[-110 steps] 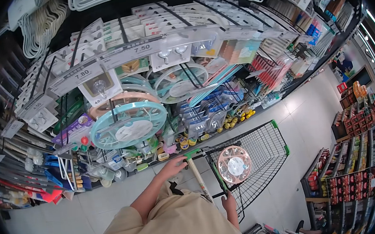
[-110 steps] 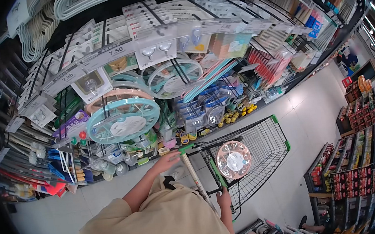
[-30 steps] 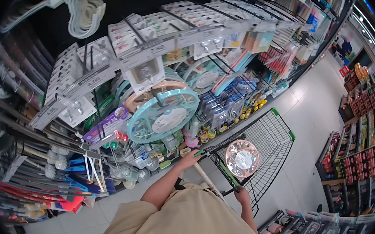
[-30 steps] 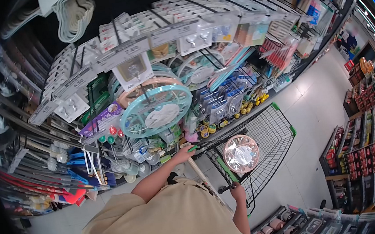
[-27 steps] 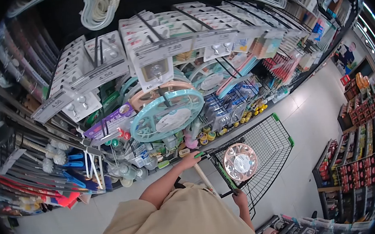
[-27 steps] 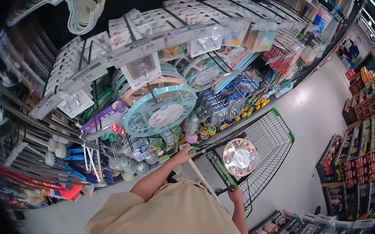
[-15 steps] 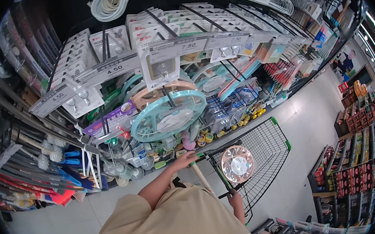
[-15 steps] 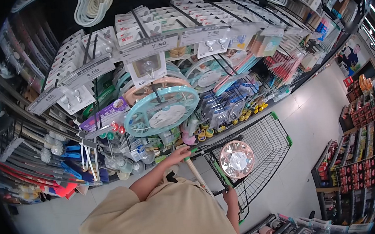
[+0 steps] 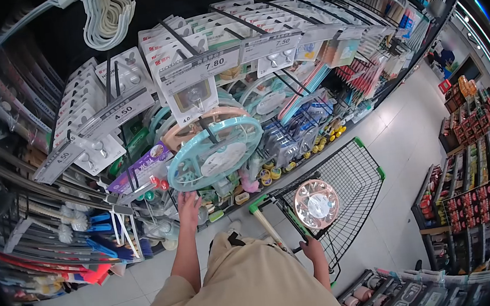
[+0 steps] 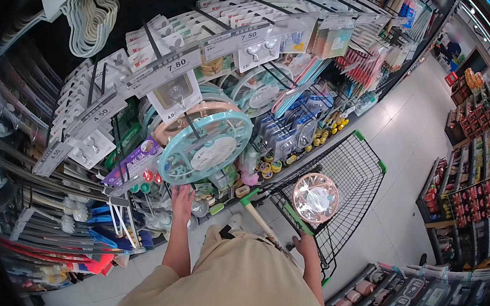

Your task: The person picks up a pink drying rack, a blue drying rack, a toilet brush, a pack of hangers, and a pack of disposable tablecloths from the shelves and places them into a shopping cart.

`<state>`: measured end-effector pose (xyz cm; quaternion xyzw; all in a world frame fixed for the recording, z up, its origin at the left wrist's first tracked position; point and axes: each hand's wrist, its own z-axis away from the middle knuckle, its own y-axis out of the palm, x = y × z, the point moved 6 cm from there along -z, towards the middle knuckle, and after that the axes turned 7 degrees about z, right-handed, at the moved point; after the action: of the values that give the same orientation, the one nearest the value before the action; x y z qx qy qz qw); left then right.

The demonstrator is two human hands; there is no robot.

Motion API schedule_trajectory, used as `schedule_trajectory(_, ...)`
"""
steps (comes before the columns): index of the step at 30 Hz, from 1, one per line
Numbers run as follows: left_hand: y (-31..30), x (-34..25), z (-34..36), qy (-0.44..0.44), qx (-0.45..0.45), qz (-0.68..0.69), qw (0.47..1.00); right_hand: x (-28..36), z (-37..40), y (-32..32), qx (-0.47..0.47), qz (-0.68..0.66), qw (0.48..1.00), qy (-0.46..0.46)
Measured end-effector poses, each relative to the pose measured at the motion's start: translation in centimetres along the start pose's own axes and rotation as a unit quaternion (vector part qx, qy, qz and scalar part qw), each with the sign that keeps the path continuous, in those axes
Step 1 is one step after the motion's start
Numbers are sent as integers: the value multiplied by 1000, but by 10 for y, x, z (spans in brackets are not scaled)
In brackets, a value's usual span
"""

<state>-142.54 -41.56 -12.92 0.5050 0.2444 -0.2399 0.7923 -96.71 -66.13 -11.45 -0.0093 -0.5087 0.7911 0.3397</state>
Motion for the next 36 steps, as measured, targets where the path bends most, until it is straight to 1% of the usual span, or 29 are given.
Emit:
schedule_trajectory(2, 8, -7, -3, 1, 16, -25, 1000, -6, -10, 10, -27, 34, 999, -29)
schedule_trajectory(4, 11, -10, -8, 2, 32, -47, 998, -3, -11, 11, -33, 28, 999, -27)
schedule_trajectory(7, 15, -11, -13, -17, 22, -61, 998, -3, -12, 12, -48, 16, 998, -31)
schedule_trajectory(9, 23, -13, -10, -47, 41, -99, 993, -4, -12, 14, -57, 6, 998, -34)
schedule_trajectory(11, 34, -18, -1, -61, 59, -99, 992, -2, -11, 12, -92, -19, 994, -49)
schedule_trajectory(12, 39, -20, 2, -74, 75, -96, 990, 2, -9, 10, -92, -22, 994, -46)
schedule_trajectory(14, 42, -25, 5, -75, 90, -94, 989, 5, -7, 8, -71, -25, 997, -12)
schedule_trajectory(15, 44, -27, 6, -73, 104, -88, 988, 5, -7, 9, -71, -29, 997, -9)
schedule_trajectory(17, 43, -30, 10, -69, 111, -80, 988, 7, -7, 8, -97, -16, 995, -32)
schedule_trajectory(19, 43, -32, 15, -65, 117, -71, 988, 8, -6, 9, -91, -16, 995, -19)
schedule_trajectory(22, 38, -35, 21, -53, 130, -76, 987, 8, -5, 7, -113, -31, 993, -23)
schedule_trajectory(24, 34, -36, 22, -48, 162, -106, 980, 6, -5, 8, -106, -32, 994, -16)
schedule_trajectory(28, 35, -43, 34, -38, 147, -115, 982, 6, -4, 7, -88, -37, 995, 11)
schedule_trajectory(30, 41, -47, 41, -56, 143, -87, 984, 8, -4, 6, -89, -37, 995, 6)
schedule_trajectory(34, 44, -49, 46, -49, 151, -103, 982, 11, -1, 2, -103, -56, 993, -15)
schedule_trajectory(36, 40, -44, 46, -78, 158, -114, 978, 10, -2, 3, -104, -53, 993, -17)
